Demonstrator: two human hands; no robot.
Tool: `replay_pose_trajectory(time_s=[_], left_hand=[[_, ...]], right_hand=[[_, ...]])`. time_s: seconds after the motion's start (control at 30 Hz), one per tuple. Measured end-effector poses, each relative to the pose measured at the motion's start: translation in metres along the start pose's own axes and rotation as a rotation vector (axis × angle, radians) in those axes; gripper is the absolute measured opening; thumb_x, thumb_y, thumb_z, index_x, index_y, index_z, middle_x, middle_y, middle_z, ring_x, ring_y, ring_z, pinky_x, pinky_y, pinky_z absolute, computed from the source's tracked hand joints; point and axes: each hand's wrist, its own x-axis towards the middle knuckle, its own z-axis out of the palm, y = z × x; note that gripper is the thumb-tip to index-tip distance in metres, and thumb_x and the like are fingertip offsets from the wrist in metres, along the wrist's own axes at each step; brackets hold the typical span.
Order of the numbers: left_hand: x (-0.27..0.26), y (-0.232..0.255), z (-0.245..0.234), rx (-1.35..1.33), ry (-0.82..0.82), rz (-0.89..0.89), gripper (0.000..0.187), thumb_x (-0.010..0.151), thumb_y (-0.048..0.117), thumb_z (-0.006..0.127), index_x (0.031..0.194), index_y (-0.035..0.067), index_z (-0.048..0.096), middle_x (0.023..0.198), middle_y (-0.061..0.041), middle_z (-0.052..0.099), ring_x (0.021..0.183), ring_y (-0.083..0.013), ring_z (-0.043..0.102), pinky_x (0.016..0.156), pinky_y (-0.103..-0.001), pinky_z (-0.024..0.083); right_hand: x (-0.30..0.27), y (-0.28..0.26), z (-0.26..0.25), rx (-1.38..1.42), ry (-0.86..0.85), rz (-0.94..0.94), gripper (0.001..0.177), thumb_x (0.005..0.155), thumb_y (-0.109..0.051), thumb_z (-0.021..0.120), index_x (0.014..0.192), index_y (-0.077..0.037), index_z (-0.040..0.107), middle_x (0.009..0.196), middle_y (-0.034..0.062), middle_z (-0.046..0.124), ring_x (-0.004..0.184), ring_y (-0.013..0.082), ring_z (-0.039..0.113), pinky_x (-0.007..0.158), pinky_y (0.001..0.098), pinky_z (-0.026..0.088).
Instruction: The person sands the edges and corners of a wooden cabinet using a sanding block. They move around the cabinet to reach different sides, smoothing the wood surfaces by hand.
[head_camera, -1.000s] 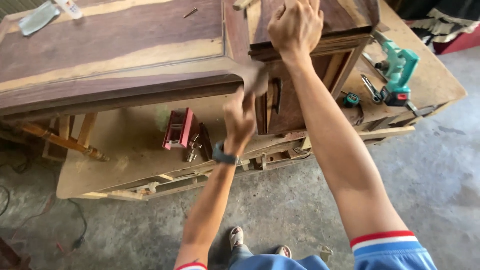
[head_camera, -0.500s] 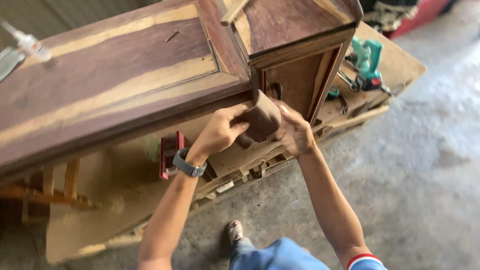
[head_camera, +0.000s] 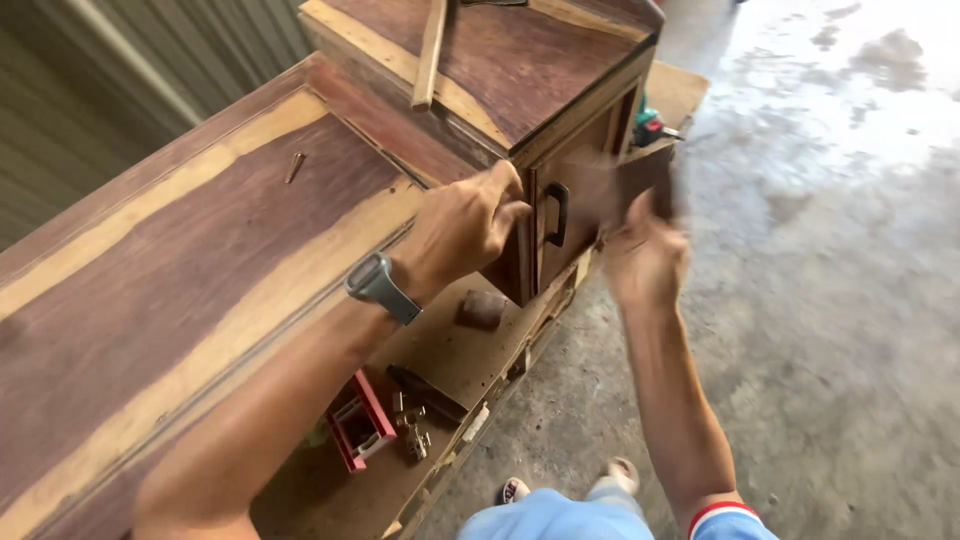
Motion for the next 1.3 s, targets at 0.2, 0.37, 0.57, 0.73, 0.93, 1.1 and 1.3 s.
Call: replay_pose_trajectory(time_s=[0.2,0.37,0.57,0.73,0.93,1.1,1.3], left_hand=[[-0.005,-0.079,0.024,0.632,0.116,0.271,0.066,0.090,0.041,0.073,0.141,0.007,0.049,0.127,-0.017,0.058,0.110,-0.0323,0.063,0.089,-0.039,0.048],[-0.012,-0.083,0.025,0.460,0.143,0.267,0.079,0.090,0.034,0.070,0.157,0.006,0.040,0.149,-0.023,0.051,0.131,-0.0395,0.055,0.109,-0.048,0.038],[-0.013,-0.082,0.025,0.421,0.042,0.215,0.072,0.100,0.038,0.053,0.163,0.011,0.031,0.160,-0.023,0.040,0.145,-0.0405,0.043,0.114,-0.055,0.031],[-0.010,-0.077,0.020,0.389,0.014,0.202,0.070,0.102,0.038,0.052,0.164,0.013,0.029,0.162,-0.023,0.038,0.146,-0.0409,0.040,0.116,-0.057,0.029],[-0.011,-0.072,0.013,0.315,-0.093,0.100,0.068,0.104,0.041,0.045,0.164,0.019,0.021,0.167,-0.016,0.026,0.152,-0.0367,0.029,0.121,-0.054,0.023],[-0.009,-0.069,0.010,0.307,-0.097,0.070,0.064,0.105,0.040,0.040,0.163,0.022,0.021,0.168,-0.011,0.025,0.154,-0.0331,0.024,0.121,-0.055,0.022],[-0.010,-0.073,0.009,0.350,-0.040,0.153,0.063,0.106,0.040,0.046,0.162,0.017,0.029,0.166,-0.013,0.031,0.152,-0.0336,0.034,0.122,-0.052,0.026]], right_hand=[[0.047,0.002,0.070,-0.889,0.243,-0.929,0.044,0.102,-0.010,0.074,0.059,0.001,0.070,0.048,0.0065,0.055,0.055,0.0108,0.049,0.052,0.0278,0.039],[-0.015,0.059,0.142,-1.033,-0.086,-0.904,0.037,0.110,-0.009,0.049,0.146,-0.009,0.054,0.154,0.0150,0.050,0.148,0.0286,0.039,0.130,0.0459,0.021],[0.059,0.020,0.096,-1.315,0.208,-1.043,0.049,0.112,-0.033,0.050,0.080,0.000,0.068,0.066,0.0167,0.066,0.066,0.0303,0.069,0.073,0.0348,0.049],[0.014,0.063,0.108,-1.154,-0.131,-1.042,0.023,0.108,-0.017,0.053,0.129,-0.009,0.058,0.131,0.0148,0.052,0.126,0.0349,0.043,0.110,0.0503,0.033],[0.106,0.024,0.064,-0.797,-0.111,-0.872,0.037,0.112,-0.042,0.038,0.123,-0.014,0.058,0.113,-0.0044,0.050,0.100,0.0138,0.040,0.084,0.0323,0.028],[0.037,0.022,0.119,-0.770,-0.081,-0.651,0.051,0.118,-0.004,0.025,0.165,-0.016,0.011,0.175,0.0002,0.009,0.167,0.0207,0.012,0.142,0.0327,0.009],[0.063,0.023,0.085,-1.013,-0.260,-0.929,0.049,0.109,0.017,0.046,0.151,-0.007,0.046,0.162,0.0088,0.040,0.158,0.0264,0.035,0.141,0.0392,0.029]])
